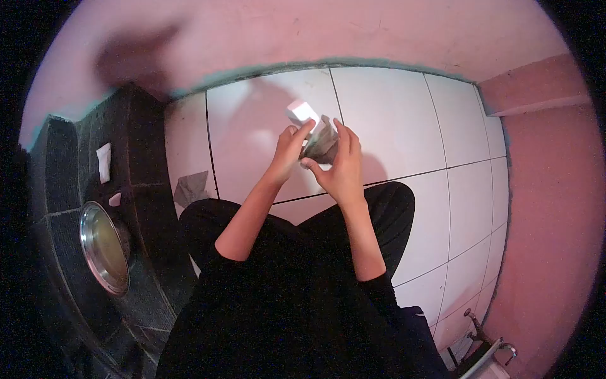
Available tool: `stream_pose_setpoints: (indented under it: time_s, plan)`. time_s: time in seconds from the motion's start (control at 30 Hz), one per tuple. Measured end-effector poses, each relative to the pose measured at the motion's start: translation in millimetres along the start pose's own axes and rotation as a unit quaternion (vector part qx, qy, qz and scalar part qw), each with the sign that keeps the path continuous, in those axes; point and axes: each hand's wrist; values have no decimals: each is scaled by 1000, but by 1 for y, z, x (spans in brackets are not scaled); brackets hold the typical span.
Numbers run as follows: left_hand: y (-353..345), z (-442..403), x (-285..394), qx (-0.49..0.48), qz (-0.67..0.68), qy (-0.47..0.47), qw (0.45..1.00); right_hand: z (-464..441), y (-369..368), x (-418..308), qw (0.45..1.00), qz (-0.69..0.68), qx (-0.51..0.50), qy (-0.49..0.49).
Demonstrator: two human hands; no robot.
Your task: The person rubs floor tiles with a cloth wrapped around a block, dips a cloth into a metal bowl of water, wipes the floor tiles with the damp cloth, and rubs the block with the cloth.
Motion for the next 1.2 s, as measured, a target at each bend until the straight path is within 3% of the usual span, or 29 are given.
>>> stream_pose_setpoints:
  time_s: [0.07,0.2,0.27,0.3,0.37,0.4,0.43,0.5,0.53,0.6,0.67,0.73,0.77,0.8,0.83,0.87,0.93,1.2]
  plan:
    - [0,3,-1,-43,-23,-14,999,-3,-3,2,998,-16,-35,-48]
    - [1,-4,-9,-109,-47,10,993,-2,-6,18,996,-47,6,-82]
    - [0,-11,-26,-98,-192,-127,968,2,-2,23,955,-167,-33,-241]
    - [-3,-8,-23,-98,-192,-127,968,4,-3,31,956,-166,-34,-241]
    - [-8,3,-12,-197,-161,-15,967,13,-10,52,858,-431,3,-278]
    - [-8,3,-15,-249,-154,4,956,16,-8,54,827,-488,-4,-280]
    - [-8,2,-18,-250,-155,4,956,19,-7,56,827,-488,-3,-280]
    - [-6,0,-22,-295,-224,-12,929,26,-5,59,771,-554,-31,-312]
    - [-4,0,-23,-293,-281,-69,911,29,-4,60,771,-554,-31,-312]
    - [-5,2,-24,-297,-265,-78,914,33,-2,63,699,-629,-41,-337]
    - [-7,6,-21,-301,-250,-88,916,36,-9,72,724,-603,-49,-330]
    - [-10,11,-22,-224,-400,-32,888,34,-16,77,749,-577,-55,-322]
    - [-10,13,-23,-226,-400,-31,888,28,-22,79,832,-447,-33,-329]
    - [-10,14,-24,-198,-528,25,826,22,-26,81,894,-306,-11,-328]
    - [-9,15,-27,-165,-643,79,744,16,-30,87,893,-307,-10,-329]
    - [-6,16,-30,-167,-643,80,743,10,-34,92,928,-205,-28,-311]
    - [-1,16,-39,-219,-721,132,644,-3,-35,93,948,-25,-87,-304]
    - [-5,17,-45,-254,-697,140,656,-24,-55,89,955,65,-139,-254]
Point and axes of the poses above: each hand's wrist, its own z-axis away from the middle knuckle, its own y-axis out of the back of the hand, x = y × z, and after that the axes turned 13 degrees about -x, right-handed
